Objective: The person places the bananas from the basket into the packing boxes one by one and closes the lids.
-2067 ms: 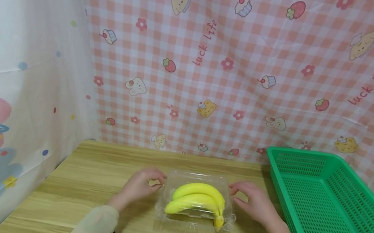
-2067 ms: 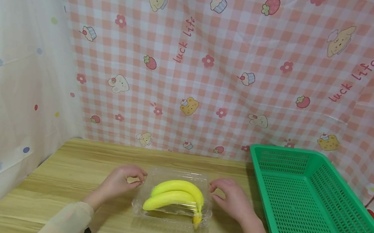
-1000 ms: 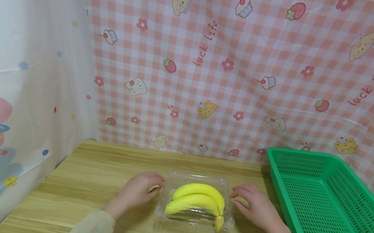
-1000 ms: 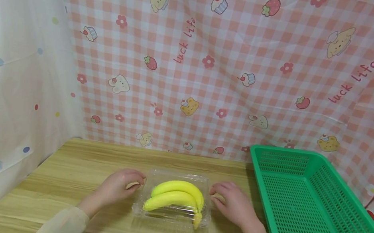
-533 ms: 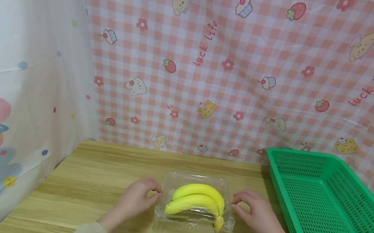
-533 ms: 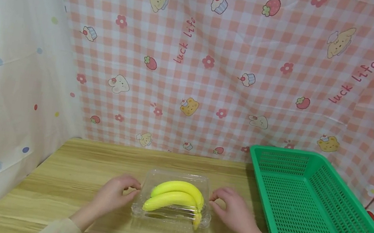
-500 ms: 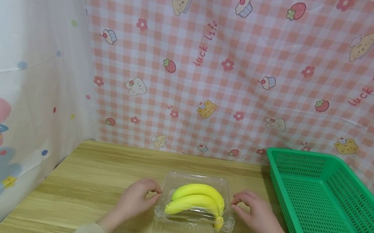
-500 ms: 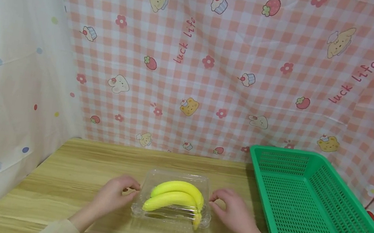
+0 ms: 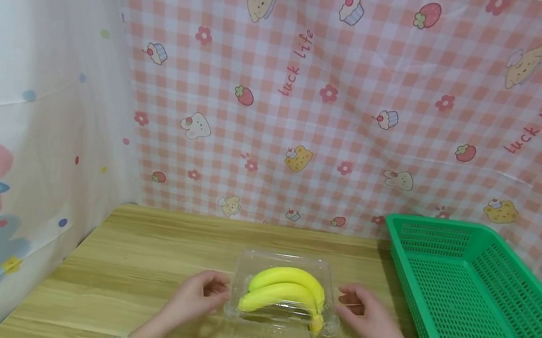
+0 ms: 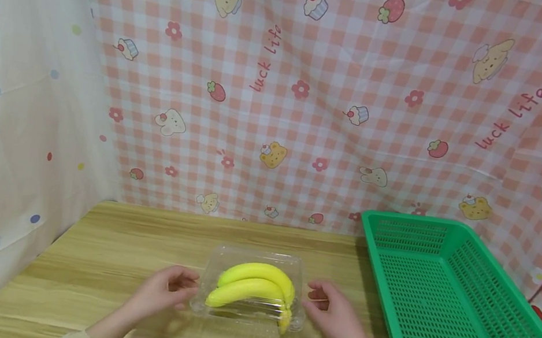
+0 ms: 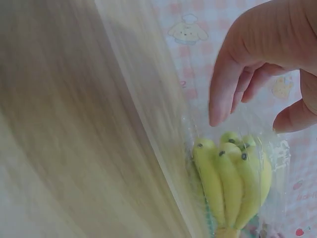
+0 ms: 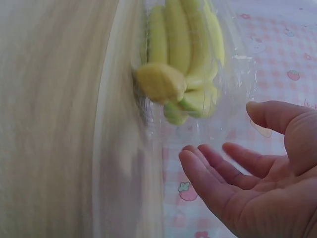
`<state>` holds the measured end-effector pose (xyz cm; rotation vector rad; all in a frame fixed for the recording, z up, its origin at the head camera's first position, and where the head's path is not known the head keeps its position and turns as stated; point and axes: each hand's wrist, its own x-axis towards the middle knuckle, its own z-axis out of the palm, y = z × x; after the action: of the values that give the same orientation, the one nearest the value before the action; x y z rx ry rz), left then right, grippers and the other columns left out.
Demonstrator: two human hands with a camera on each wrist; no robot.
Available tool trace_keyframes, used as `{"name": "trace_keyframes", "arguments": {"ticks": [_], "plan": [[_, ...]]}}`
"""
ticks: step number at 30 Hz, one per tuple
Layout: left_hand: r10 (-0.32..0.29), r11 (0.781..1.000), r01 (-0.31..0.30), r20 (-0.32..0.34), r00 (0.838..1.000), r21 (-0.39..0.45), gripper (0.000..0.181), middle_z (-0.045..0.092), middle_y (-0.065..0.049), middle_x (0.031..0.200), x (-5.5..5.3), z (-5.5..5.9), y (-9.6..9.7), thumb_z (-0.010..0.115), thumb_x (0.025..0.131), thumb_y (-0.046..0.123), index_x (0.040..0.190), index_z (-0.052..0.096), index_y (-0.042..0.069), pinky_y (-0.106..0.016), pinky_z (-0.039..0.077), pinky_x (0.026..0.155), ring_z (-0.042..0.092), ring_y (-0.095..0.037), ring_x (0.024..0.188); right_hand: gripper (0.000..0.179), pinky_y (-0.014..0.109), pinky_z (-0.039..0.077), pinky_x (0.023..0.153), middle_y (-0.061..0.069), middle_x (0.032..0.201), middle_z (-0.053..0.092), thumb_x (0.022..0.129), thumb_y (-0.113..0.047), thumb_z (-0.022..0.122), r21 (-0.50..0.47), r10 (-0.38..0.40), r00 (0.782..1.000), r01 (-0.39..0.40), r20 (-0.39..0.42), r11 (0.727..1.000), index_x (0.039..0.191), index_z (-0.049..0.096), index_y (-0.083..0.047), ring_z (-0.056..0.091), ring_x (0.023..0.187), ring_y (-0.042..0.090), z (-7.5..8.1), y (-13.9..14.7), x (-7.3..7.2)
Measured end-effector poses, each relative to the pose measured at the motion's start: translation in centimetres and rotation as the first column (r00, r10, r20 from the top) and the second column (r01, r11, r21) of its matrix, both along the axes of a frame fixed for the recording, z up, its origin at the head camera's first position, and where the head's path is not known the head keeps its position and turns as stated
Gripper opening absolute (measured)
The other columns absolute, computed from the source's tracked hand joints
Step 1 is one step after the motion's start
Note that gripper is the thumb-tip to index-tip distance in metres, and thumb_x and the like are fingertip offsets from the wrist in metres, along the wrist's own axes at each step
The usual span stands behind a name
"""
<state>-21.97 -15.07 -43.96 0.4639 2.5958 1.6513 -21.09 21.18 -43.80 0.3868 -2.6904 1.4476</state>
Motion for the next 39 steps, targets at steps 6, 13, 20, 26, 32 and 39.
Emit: {"name": "trace_keyframes", "arguments": {"ticks": [6,13,20,26,32,39], "plan": [[-0.033,0.992,0.014,0.144,0.989,0.125,0.047,0.063,-0.015,0.101,0.6,0.0,0.1,0.071,0.087,0.005,0.124,0.051,-0.017,-0.034,0.060,0.070,0.063,-0.022,0.087,0.055,0.035,0.060,0.073,0.019,0.105,0.063,0.094,-0.011,0.067,-0.179,0.064,0.983,-0.032,0.174,0.983,0.133,0.043,0.020,0.064,0.091,0.028,-0.2,-0.2,0.9],[-0.053,0.974,-0.004,0.247,0.968,0.225,0.058,0.057,-0.019,0.104,1.1,0.0,0.4,0.070,0.087,0.003,0.129,0.040,-0.023,-0.037,0.060,0.075,0.063,-0.020,0.083,0.062,0.037,0.060,0.077,0.019,0.103,0.058,0.096,-0.010,0.063,-0.271,0.123,0.962,-0.055,0.243,0.961,0.135,0.032,0.025,0.061,0.088,0.023,-0.6,-0.2,1.5],[-0.075,0.932,-0.054,0.336,0.939,0.359,0.063,0.052,-0.016,0.100,1.5,-0.3,0.8,0.069,0.087,-0.003,0.132,0.032,-0.024,-0.039,0.059,0.079,0.065,-0.021,0.081,0.066,0.037,0.058,0.082,0.018,0.103,0.052,0.098,-0.007,0.059,-0.429,0.217,0.922,-0.063,0.320,0.901,0.138,0.020,0.028,0.060,0.088,0.021,-1.0,-0.3,1.6],[-0.079,0.903,-0.091,0.373,0.925,0.419,0.060,0.052,-0.013,0.098,1.6,-0.7,1.0,0.067,0.086,-0.007,0.132,0.032,-0.022,-0.036,0.059,0.078,0.064,-0.019,0.081,0.068,0.034,0.058,0.084,0.017,0.107,0.052,0.099,-0.007,0.057,-0.525,0.272,0.897,-0.053,0.349,0.849,0.139,0.014,0.028,0.061,0.089,0.020,-1.4,-0.3,1.6],[-0.065,0.872,-0.145,0.404,0.913,0.468,0.054,0.050,-0.013,0.097,1.6,-1.2,1.3,0.063,0.086,-0.006,0.128,0.033,-0.021,-0.030,0.059,0.075,0.062,-0.017,0.077,0.068,0.034,0.057,0.085,0.016,0.106,0.051,0.098,-0.007,0.058,-0.556,0.285,0.885,-0.036,0.368,0.830,0.139,0.015,0.027,0.061,0.090,0.020,-1.6,-0.5,1.6],[-0.080,0.861,-0.145,0.411,0.908,0.487,0.051,0.052,-0.014,0.098,1.6,-1.2,1.2,0.063,0.087,-0.005,0.126,0.034,-0.020,-0.030,0.059,0.076,0.063,-0.018,0.079,0.067,0.033,0.058,0.084,0.014,0.105,0.050,0.095,-0.001,0.058,-0.580,0.293,0.883,-0.029,0.368,0.814,0.138,0.015,0.028,0.061,0.088,0.020,-1.9,-0.7,1.5]]}}
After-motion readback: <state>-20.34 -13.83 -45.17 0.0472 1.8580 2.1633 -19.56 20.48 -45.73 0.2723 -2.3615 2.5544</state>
